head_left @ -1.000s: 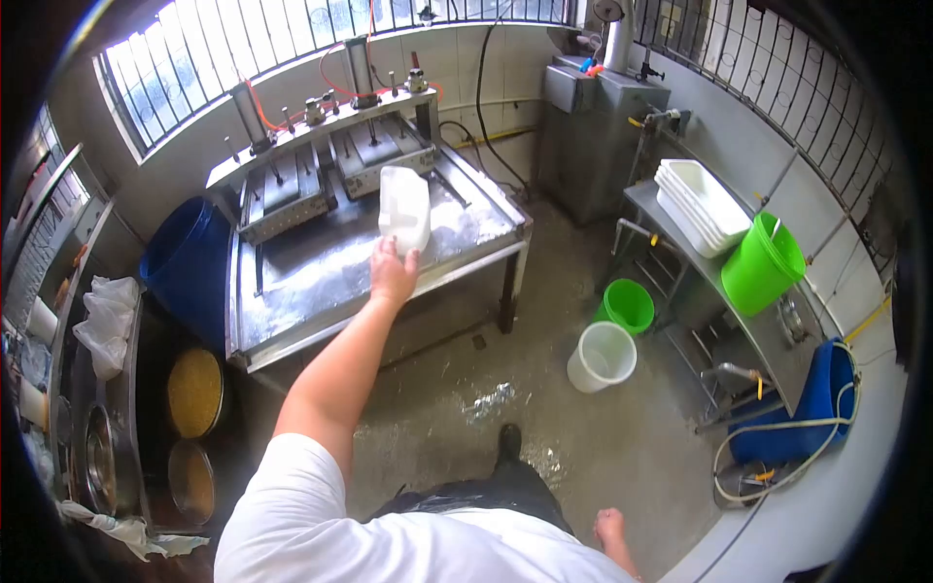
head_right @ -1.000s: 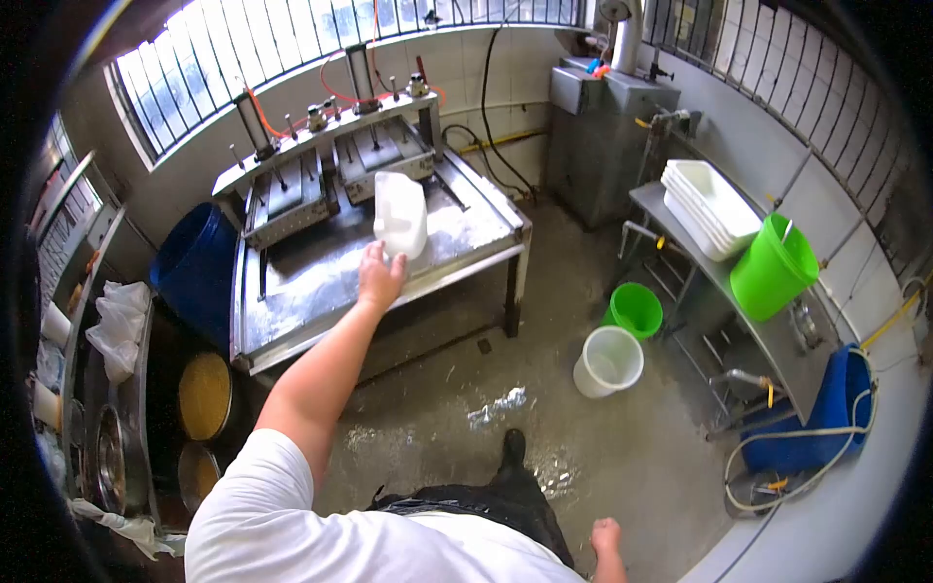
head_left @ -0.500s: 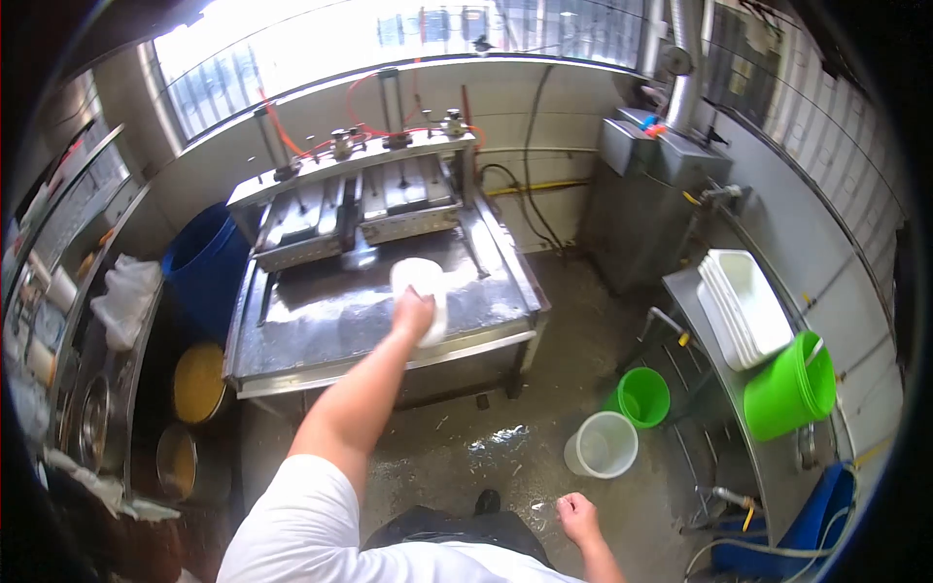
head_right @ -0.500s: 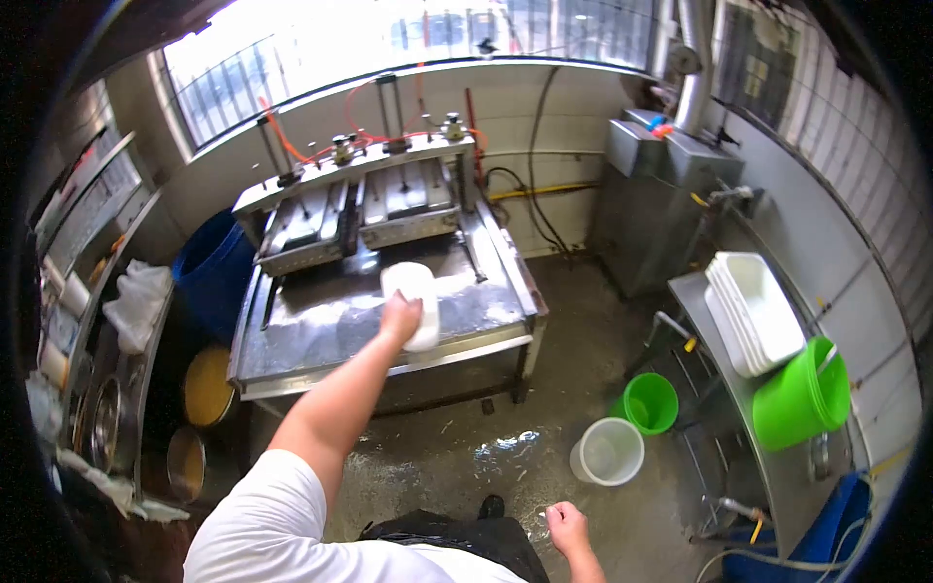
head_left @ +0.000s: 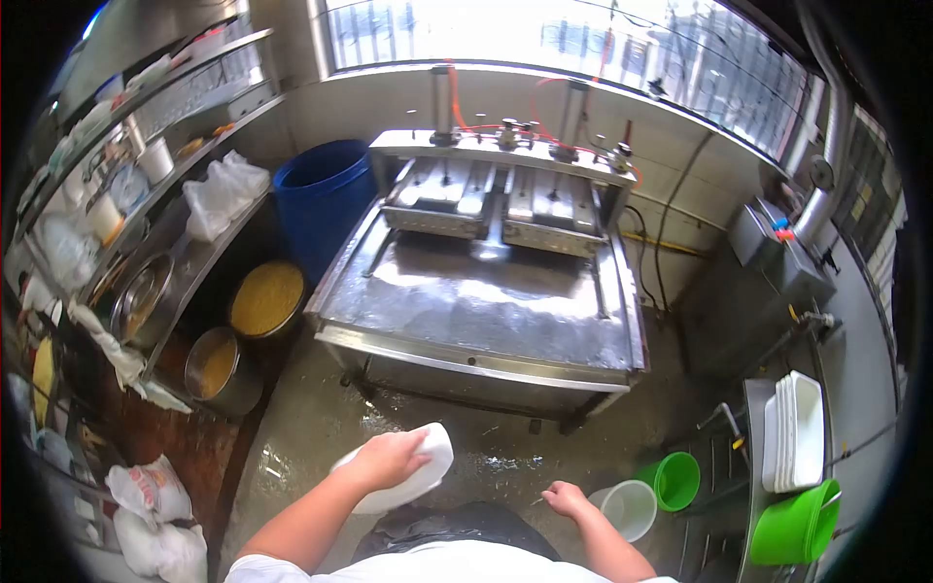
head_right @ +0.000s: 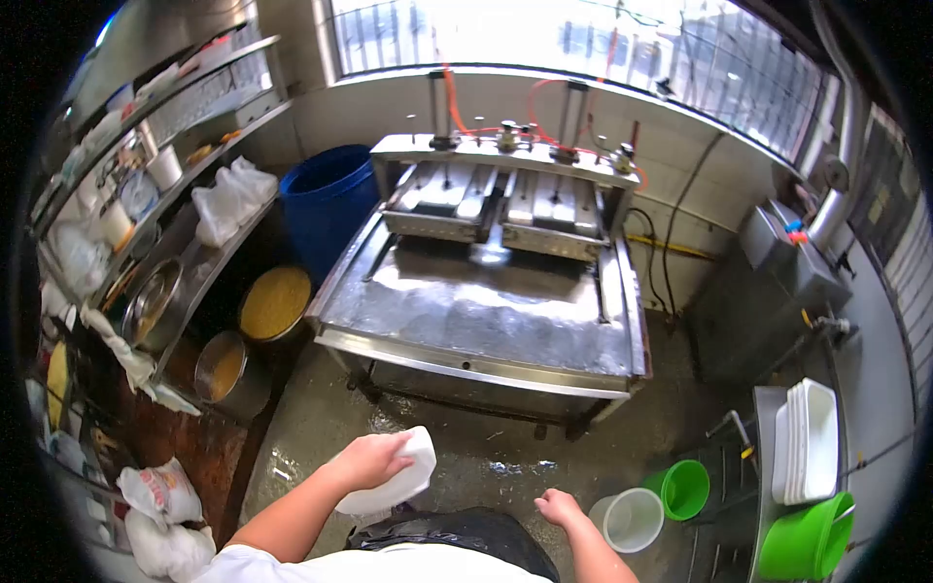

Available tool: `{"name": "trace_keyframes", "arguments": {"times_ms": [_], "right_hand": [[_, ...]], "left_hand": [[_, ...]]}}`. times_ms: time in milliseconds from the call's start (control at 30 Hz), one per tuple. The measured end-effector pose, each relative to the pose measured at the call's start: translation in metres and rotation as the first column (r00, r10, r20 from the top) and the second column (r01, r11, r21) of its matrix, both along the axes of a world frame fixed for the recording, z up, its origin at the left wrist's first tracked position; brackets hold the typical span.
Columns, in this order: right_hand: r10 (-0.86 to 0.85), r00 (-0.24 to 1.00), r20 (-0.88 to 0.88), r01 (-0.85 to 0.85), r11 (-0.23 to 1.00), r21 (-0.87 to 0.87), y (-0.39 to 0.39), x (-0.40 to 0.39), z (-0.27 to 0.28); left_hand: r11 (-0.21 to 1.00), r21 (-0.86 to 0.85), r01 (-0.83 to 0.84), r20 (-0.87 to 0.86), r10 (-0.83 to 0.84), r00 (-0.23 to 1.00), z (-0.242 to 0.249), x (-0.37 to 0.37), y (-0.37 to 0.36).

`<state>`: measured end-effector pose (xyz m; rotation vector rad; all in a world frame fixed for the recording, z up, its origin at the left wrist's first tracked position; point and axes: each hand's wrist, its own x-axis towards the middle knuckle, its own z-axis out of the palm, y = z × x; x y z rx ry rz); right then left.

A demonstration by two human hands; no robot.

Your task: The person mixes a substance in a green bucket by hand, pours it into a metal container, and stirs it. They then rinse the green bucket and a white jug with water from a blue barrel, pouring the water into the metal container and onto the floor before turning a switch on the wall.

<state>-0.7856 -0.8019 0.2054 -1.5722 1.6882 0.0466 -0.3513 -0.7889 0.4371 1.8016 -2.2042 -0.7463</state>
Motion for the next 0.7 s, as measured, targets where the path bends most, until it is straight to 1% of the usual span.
{"name": "trace_keyframes", "arguments": {"times_ms": [33, 67, 100, 133, 167, 233, 267, 333, 367, 433, 467, 500, 567, 600, 633, 667, 700], "right_hand": [[0.188, 0.98, -0.066, -0.184, 0.98, 0.071, -0.016, 0.024, -0.009], [0.373, 0.92, -0.117, -0.354, 0.922, 0.156, -0.028, 0.05, -0.018], [0.4, 0.908, -0.125, -0.38, 0.911, 0.16, -0.04, 0.074, -0.034], [0.572, 0.797, -0.191, -0.54, 0.818, 0.197, -0.053, 0.1, -0.058], [0.718, 0.651, -0.246, -0.674, 0.696, 0.247, -0.065, 0.125, -0.093], [0.797, 0.584, -0.154, -0.774, 0.604, 0.192, -0.1, 0.153, -0.247], [0.85, 0.48, -0.217, -0.814, 0.524, 0.25, -0.098, 0.201, -0.217], [0.903, 0.321, -0.286, -0.861, 0.404, 0.308, -0.099, 0.298, -0.178], [0.922, 0.242, -0.304, -0.887, 0.337, 0.317, -0.096, 0.349, -0.159], [0.941, 0.09, -0.327, -0.928, 0.199, 0.316, -0.09, 0.444, -0.126], [0.939, 0.022, -0.343, -0.939, 0.137, 0.315, -0.086, 0.485, -0.106], [0.933, -0.039, -0.358, -0.945, 0.082, 0.318, -0.084, 0.518, -0.098], [0.91, -0.17, -0.377, -0.934, -0.026, 0.357, -0.078, 0.57, -0.074], [0.911, -0.207, -0.358, -0.921, -0.058, 0.386, -0.079, 0.58, -0.071], [0.933, -0.211, -0.292, -0.914, -0.082, 0.397, -0.082, 0.592, -0.07], [0.998, 0.041, 0.05, -0.939, 0.022, 0.344, -0.092, 0.598, -0.108], [0.998, 0.02, 0.063, -0.939, -0.003, 0.343, -0.094, 0.605, -0.099]], "left_hand": [[0.994, -0.073, 0.077, 0.046, -0.074, 0.996, 0.011, 0.011, 0.011], [0.986, 0.049, 0.156, 0.156, -0.162, 0.974, 0.024, 0.022, 0.013], [0.979, 0.063, 0.196, 0.165, -0.203, 0.965, 0.039, 0.03, 0.016], [0.97, 0.064, 0.236, 0.159, -0.244, 0.957, 0.053, 0.037, 0.016], [0.958, 0.067, 0.279, 0.151, -0.286, 0.946, 0.066, 0.044, 0.016], [0.938, -0.029, 0.347, 0.073, -0.344, 0.936, 0.099, 0.06, 0.018], [0.943, -0.028, 0.33, 0.064, -0.328, 0.942, 0.111, 0.073, 0.019], [0.916, -0.108, 0.387, 0.137, -0.372, 0.918, 0.127, 0.105, 0.022], [0.921, -0.109, 0.375, 0.13, -0.36, 0.924, 0.129, 0.127, 0.023], [0.944, -0.134, 0.302, 0.18, -0.276, 0.944, 0.129, 0.174, 0.031], [0.97, -0.11, 0.218, 0.136, -0.203, 0.97, 0.116, 0.199, 0.036], [0.972, -0.103, 0.211, 0.131, -0.197, 0.972, 0.109, 0.222, 0.046], [0.989, -0.143, -0.037, 0.173, 0.062, 0.983, 0.096, 0.271, 0.069], [0.99, -0.136, -0.044, 0.175, 0.067, 0.982, 0.086, 0.294, 0.079], [0.972, -0.089, -0.219, 0.203, 0.233, 0.951, 0.071, 0.317, 0.091], [0.918, -0.048, -0.394, 0.241, 0.393, 0.887, 0.058, 0.339, 0.104], [0.91, -0.036, -0.414, 0.247, 0.409, 0.878, 0.047, 0.359, 0.116]]}}
